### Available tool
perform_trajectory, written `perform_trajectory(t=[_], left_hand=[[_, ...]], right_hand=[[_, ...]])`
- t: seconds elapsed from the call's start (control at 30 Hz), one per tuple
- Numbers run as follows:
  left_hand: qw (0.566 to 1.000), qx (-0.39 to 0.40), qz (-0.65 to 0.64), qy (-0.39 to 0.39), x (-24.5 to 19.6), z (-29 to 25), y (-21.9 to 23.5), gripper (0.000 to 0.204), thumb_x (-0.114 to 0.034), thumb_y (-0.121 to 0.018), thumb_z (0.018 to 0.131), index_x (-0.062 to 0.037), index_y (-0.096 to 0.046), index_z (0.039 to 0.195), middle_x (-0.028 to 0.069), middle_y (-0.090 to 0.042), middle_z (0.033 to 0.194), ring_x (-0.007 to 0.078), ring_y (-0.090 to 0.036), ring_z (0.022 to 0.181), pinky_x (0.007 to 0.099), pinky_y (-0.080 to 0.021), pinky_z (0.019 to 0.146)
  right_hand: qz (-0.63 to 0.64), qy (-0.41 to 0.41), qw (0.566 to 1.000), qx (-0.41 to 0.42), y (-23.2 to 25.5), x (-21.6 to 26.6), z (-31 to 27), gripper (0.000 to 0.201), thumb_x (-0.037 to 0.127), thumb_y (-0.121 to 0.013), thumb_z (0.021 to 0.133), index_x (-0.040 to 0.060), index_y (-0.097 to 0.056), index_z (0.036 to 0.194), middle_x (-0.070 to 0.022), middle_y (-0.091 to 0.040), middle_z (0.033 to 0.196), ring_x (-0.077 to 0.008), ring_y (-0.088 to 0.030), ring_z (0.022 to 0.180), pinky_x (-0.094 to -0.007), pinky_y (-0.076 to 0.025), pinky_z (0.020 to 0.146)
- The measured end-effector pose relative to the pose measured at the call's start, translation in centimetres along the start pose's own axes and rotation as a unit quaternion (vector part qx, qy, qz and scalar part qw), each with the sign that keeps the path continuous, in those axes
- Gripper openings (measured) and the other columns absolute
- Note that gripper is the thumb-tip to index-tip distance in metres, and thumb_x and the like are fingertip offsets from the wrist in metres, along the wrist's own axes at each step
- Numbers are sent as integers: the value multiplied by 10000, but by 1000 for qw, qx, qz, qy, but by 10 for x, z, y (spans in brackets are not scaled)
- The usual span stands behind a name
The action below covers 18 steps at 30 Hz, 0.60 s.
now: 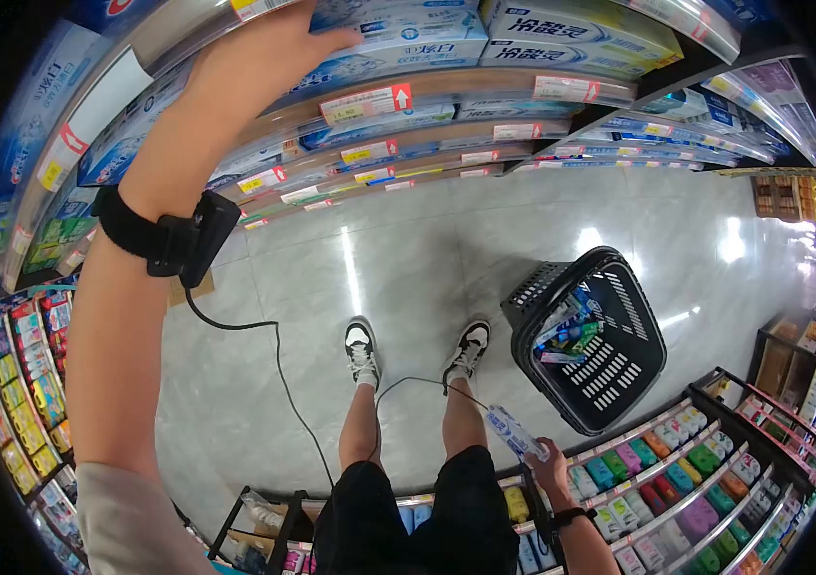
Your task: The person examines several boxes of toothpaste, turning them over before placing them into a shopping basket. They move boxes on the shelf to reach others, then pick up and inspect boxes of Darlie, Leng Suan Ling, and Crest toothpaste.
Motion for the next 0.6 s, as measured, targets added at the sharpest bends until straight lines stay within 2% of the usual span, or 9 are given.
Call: perform_trajectory(t=[0.07,0.17,0.27,0.37,0.47,0.53,0.6], left_hand=[[1000,-13,6,-13,7,7,-4,789,-637,-633,906,-66,-521,1438,250,-637,1296,391,-629,1195,447,-500,1001],[961,-159,125,-188,57,57,-31,806,-635,-626,910,-77,-488,1475,246,-608,1356,376,-616,1232,432,-468,1048],[948,-219,120,-198,59,66,-34,808,-636,-620,912,-75,-487,1478,244,-575,1409,396,-590,1267,420,-441,1075],[968,-177,73,-164,61,70,-31,804,-641,-624,908,-82,-501,1472,225,-555,1448,383,-569,1299,402,-423,1089],[979,-99,-61,-165,65,71,-24,763,-636,-622,915,-94,-542,1446,173,-598,1414,325,-578,1298,382,-431,1076],[979,29,-151,-135,41,47,-10,579,-449,-634,970,-73,-582,1408,129,-628,1389,263,-590,1283,380,-452,1068],[948,73,-260,-167,38,39,-10,548,-440,-620,996,-59,-605,1390,100,-662,1347,215,-596,1271,359,-459,1065]], right_hand=[[9,-2,1000,1,-1,7,0,494,176,-837,785,83,-661,1237,-215,-735,1050,-350,-713,1002,-415,-546,881],[9,-7,1000,-2,-5,7,-2,499,188,-842,780,81,-663,1234,-218,-736,1046,-364,-715,1003,-423,-549,875],[13,-14,1000,1,-4,8,-3,509,212,-846,773,83,-666,1231,-224,-735,1053,-378,-711,1017,-429,-550,875],[15,-9,1000,1,-6,9,-4,521,237,-846,766,82,-667,1230,-228,-732,1060,-386,-707,1031,-433,-548,881],[14,-12,1000,-6,-6,2,-1,527,247,-844,761,78,-669,1229,-231,-730,1066,-391,-702,1042,-433,-544,891],[11,-12,1000,-14,-3,-2,-5,529,245,-841,758,73,-669,1228,-231,-729,1068,-390,-700,1048,-433,-542,897],[15,18,1000,-11,-4,0,-4,530,238,-837,754,66,-669,1227,-230,-728,1070,-383,-700,1052,-433,-540,899]])
Point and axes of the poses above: each hand's wrist, its own z-axis towards the middle knuckle, its own y-axis out of the back of the hand, x = y × z, the point moved 1 cm from there along z, towards the middle knuckle
